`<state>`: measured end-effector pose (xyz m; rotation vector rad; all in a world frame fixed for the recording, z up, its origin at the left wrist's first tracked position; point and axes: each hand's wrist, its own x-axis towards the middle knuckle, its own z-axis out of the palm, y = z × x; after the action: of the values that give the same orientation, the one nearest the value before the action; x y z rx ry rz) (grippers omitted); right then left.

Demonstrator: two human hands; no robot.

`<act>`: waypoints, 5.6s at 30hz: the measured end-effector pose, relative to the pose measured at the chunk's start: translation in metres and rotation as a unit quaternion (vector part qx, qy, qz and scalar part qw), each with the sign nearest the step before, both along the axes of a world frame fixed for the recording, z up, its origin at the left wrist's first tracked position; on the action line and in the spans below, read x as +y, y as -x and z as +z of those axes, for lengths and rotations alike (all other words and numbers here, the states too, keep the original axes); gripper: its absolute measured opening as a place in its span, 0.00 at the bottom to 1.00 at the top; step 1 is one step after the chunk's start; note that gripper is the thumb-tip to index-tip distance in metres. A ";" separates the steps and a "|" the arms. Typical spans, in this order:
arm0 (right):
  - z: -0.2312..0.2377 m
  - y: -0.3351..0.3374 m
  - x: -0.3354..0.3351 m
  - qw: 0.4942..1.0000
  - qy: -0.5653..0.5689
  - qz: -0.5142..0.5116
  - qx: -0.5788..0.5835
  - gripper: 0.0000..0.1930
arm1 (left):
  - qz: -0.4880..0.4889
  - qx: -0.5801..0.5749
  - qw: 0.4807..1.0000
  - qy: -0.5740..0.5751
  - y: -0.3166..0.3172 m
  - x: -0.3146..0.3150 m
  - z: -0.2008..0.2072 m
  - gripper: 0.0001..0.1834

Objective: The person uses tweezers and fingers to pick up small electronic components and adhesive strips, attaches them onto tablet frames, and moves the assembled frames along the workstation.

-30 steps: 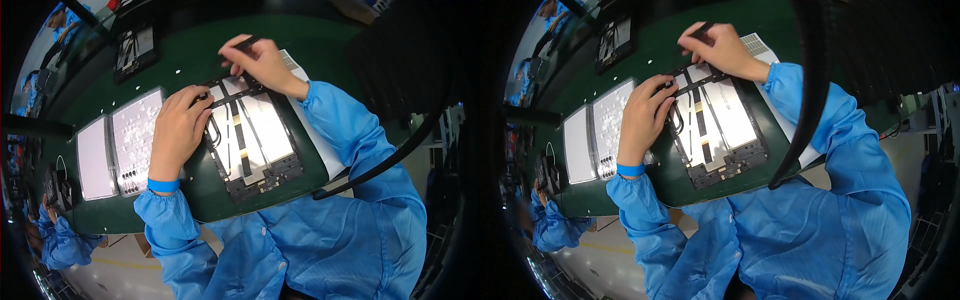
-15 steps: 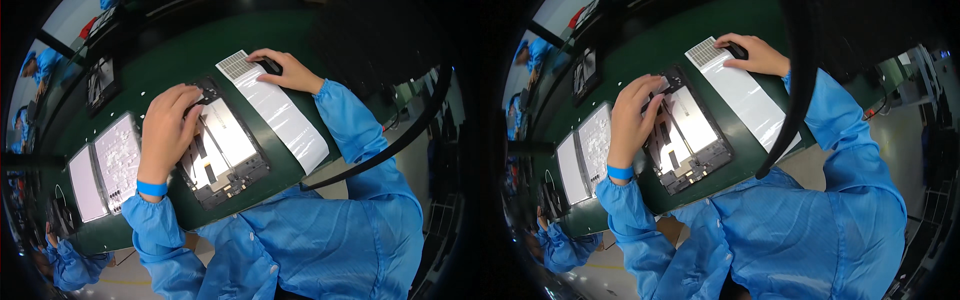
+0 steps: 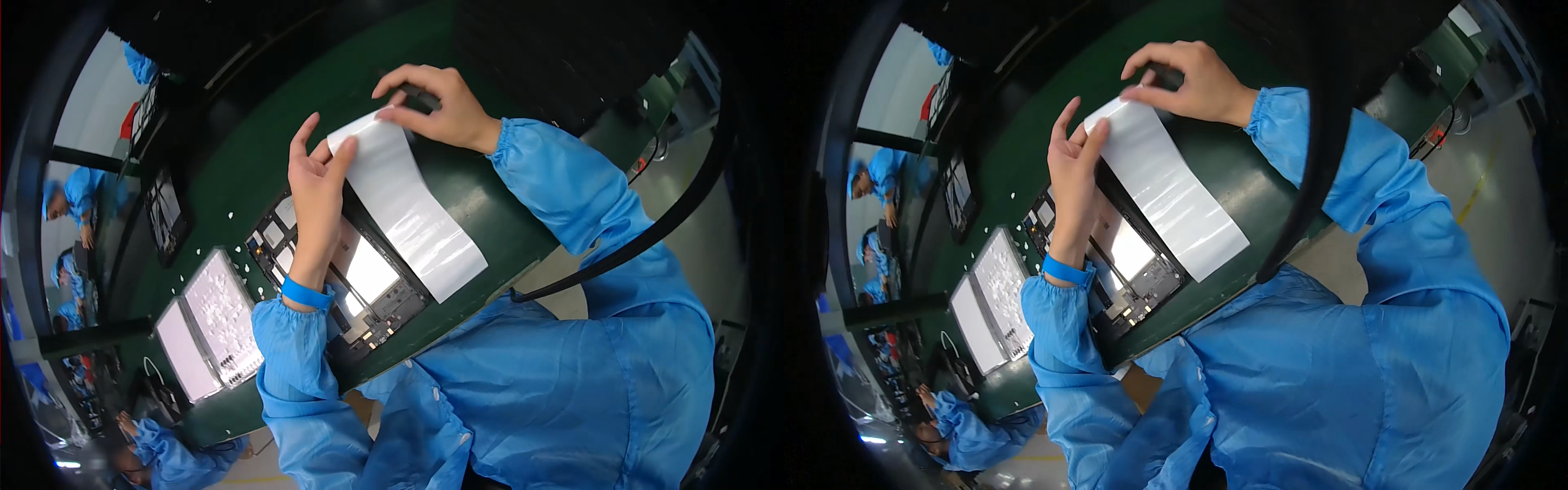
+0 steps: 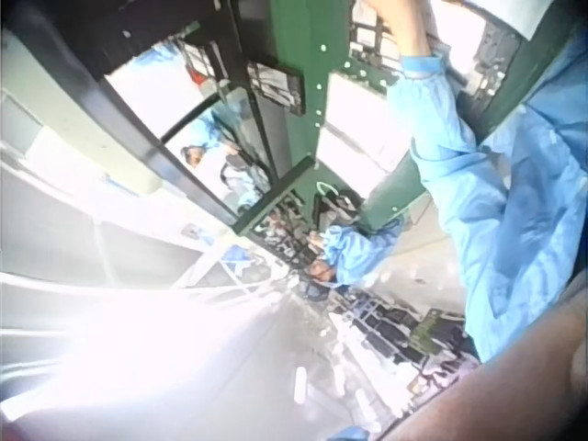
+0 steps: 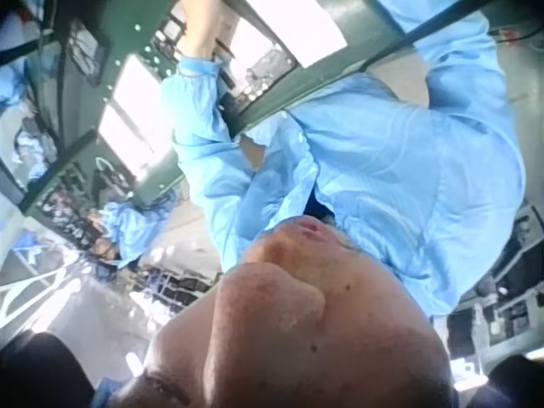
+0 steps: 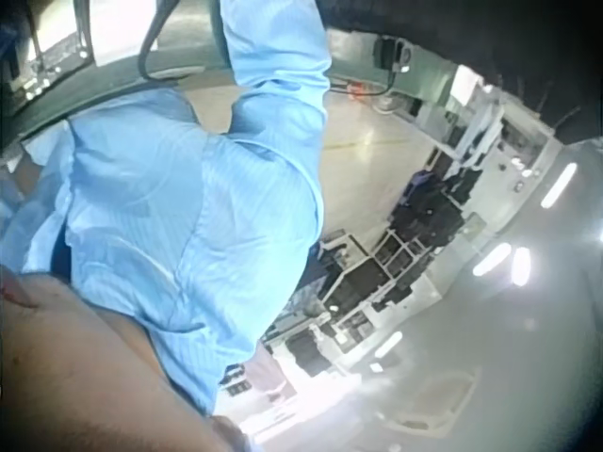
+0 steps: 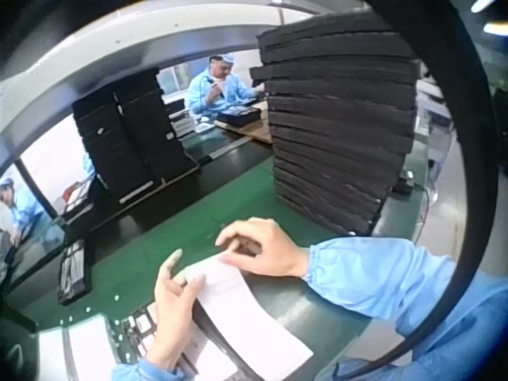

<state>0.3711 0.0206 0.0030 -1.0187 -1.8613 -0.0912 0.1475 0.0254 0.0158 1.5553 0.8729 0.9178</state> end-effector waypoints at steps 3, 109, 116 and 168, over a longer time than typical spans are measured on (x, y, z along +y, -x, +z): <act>0.010 -0.023 0.010 0.891 0.205 0.178 0.364 0.14 | -0.016 -0.132 0.982 0.132 -0.013 0.005 0.011 0.37; -0.023 -0.055 -0.028 0.843 0.448 0.161 0.253 0.13 | -0.217 0.431 0.776 -0.406 0.010 -0.031 -0.009 0.25; -0.027 -0.068 -0.022 0.845 0.452 0.137 0.251 0.09 | -0.215 0.436 0.774 -0.405 0.010 -0.030 -0.011 0.25; -0.043 0.107 0.068 0.826 0.439 0.262 0.236 0.15 | 0.120 0.349 0.853 -0.368 0.114 -0.028 -0.021 0.15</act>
<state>0.2645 0.0886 -0.0402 -0.9272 -1.6214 1.3393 0.0334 -0.0027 -0.0052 2.5873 1.3357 0.9178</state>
